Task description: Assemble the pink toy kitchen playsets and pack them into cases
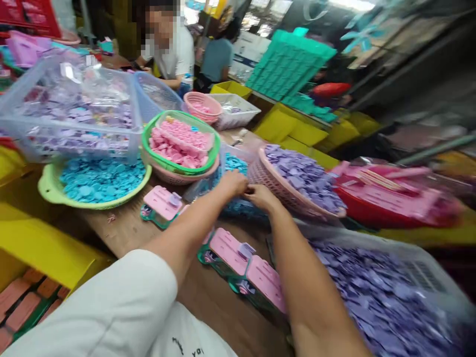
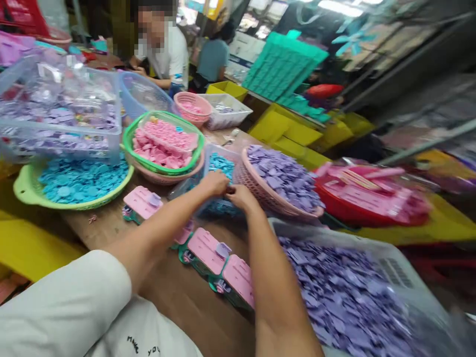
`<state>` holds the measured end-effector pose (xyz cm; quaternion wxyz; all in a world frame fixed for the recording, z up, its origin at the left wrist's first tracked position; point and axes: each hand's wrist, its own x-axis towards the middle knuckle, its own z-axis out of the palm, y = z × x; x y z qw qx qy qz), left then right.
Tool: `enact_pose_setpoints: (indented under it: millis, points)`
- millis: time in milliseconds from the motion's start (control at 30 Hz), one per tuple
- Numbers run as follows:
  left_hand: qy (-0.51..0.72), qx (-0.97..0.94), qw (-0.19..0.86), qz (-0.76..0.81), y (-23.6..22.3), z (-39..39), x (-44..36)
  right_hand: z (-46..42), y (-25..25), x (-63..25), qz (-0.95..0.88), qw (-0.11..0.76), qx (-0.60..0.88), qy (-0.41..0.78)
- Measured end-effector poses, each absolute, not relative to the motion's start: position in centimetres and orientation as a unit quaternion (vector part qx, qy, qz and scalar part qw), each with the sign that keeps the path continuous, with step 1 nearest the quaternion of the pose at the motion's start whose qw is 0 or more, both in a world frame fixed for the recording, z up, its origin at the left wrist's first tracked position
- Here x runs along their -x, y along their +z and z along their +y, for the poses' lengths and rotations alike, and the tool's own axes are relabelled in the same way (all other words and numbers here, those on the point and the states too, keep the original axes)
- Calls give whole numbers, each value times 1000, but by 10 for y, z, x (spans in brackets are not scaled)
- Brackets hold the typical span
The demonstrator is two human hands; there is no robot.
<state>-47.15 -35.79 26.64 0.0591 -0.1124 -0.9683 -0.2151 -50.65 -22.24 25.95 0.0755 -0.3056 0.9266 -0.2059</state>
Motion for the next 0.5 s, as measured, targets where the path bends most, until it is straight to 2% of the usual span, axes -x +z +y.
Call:
enact_pose_setpoints:
  millis: [267,433,500]
  points:
    - [-516,1,86,-852,275,-375,500,-213,264,520,929,28,176,-323]
    - [-690,-74,58,-718,289,-383,508,-229,268,519,922,71,205,-321]
    - [-783,-89,35,-615,295,-387,505,-237,272,520,925,91,215,-299]
